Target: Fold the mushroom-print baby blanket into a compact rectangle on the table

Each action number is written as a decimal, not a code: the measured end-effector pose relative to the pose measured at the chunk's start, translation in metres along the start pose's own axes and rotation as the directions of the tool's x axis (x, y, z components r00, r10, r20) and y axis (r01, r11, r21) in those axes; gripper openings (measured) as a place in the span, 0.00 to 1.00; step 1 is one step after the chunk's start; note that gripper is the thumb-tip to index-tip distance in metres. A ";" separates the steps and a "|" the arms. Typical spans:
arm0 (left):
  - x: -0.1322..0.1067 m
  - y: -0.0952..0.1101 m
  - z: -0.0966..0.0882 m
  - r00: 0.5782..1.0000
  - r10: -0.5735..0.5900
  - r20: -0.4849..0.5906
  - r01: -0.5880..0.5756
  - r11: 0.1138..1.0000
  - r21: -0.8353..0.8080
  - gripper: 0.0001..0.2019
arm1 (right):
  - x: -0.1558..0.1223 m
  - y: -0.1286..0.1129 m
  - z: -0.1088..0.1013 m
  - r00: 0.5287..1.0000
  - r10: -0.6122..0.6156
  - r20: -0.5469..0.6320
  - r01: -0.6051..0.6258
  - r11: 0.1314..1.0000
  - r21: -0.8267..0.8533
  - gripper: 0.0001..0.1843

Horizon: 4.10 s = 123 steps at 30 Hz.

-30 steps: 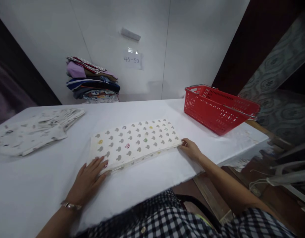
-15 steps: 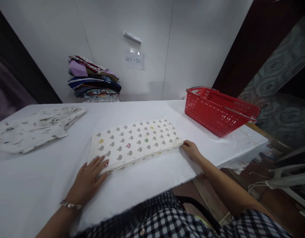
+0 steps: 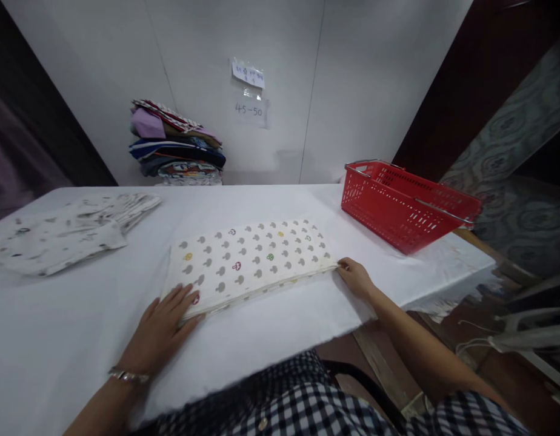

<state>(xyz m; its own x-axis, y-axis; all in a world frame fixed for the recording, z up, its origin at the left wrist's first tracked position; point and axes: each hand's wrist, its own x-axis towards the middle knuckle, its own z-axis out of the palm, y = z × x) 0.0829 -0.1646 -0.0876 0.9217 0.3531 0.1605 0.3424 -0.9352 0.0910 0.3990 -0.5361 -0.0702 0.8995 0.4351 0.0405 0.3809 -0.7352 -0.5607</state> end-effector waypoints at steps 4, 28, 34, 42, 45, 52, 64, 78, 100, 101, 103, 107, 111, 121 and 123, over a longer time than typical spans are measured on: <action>-0.001 -0.001 0.002 1.000 0.004 -0.003 -0.004 1.000 -0.007 0.27 | -0.005 0.000 0.005 1.000 0.005 -0.012 -0.004 0.995 0.101 0.17; -0.001 -0.007 0.009 0.998 0.049 -0.037 -0.049 0.999 0.002 0.26 | 0.001 -0.002 0.014 0.984 -0.157 -0.081 0.163 0.984 0.070 0.15; -0.001 -0.006 0.007 0.996 0.052 -0.068 -0.053 0.999 -0.011 0.25 | 0.004 0.002 0.018 0.989 -0.102 -0.107 0.123 0.970 0.208 0.16; -0.001 -0.004 0.007 0.998 0.045 -0.054 -0.046 0.999 -0.005 0.25 | 0.007 -0.005 0.023 0.977 -0.038 -0.211 0.046 0.998 0.034 0.14; -0.002 -0.001 0.003 0.999 0.031 -0.038 -0.031 1.000 -0.002 0.26 | 0.009 -0.005 0.022 0.980 -0.041 -0.196 0.028 0.997 -0.069 0.13; -0.007 0.007 -0.004 0.999 -0.038 0.000 0.038 0.999 -0.034 0.26 | 0.009 0.007 0.013 0.996 -0.043 -0.081 0.034 0.993 -0.114 0.15; -0.015 0.023 -0.016 0.994 -0.107 -0.008 0.107 0.994 -0.016 0.25 | 0.006 -0.032 0.033 0.804 -0.589 0.079 0.579 0.746 -0.329 0.30; -0.016 0.031 -0.021 0.998 -0.038 -0.047 0.035 0.998 -0.060 0.23 | 0.002 -0.035 0.047 0.749 -0.656 0.097 0.646 0.688 -0.331 0.30; 0.012 0.048 -0.003 0.985 -0.004 -0.172 -0.054 0.942 -0.333 0.14 | 0.012 -0.075 0.061 0.743 -0.640 0.197 0.651 0.759 0.009 0.19; 0.012 0.048 -0.003 0.985 -0.008 -0.171 -0.050 0.940 -0.337 0.14 | 0.011 -0.075 0.062 0.742 -0.642 0.193 0.654 0.757 0.005 0.19; 0.013 0.048 -0.003 0.987 -0.015 -0.161 -0.041 0.939 -0.341 0.14 | 0.010 -0.075 0.061 0.735 -0.654 0.179 0.666 0.745 -0.010 0.19; 0.012 0.049 -0.003 0.986 -0.017 -0.164 -0.037 0.946 -0.323 0.14 | 0.003 -0.077 0.060 0.670 -0.725 0.160 0.741 0.666 -0.086 0.18; 0.009 0.053 -0.004 0.984 0.017 -0.179 -0.065 0.961 -0.267 0.14 | -0.005 -0.079 0.063 0.610 -0.784 0.113 0.791 0.595 -0.142 0.18; 0.018 0.069 -0.013 0.966 0.090 -0.243 -0.116 0.989 -0.092 0.11 | -0.002 -0.092 0.072 0.621 -0.781 0.068 0.781 0.608 -0.140 0.18; 0.020 0.071 -0.012 0.958 0.099 -0.268 -0.110 0.994 -0.027 0.11 | -0.002 -0.094 0.074 0.647 -0.761 0.042 0.754 0.630 -0.185 0.18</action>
<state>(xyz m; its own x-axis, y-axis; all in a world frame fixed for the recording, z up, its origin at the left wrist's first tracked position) 0.1230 -0.2232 -0.0659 0.8681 0.2539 0.4266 0.2341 -0.9671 0.0993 0.3458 -0.4290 -0.0787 0.2828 0.8631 0.4185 0.9579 -0.2314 -0.1701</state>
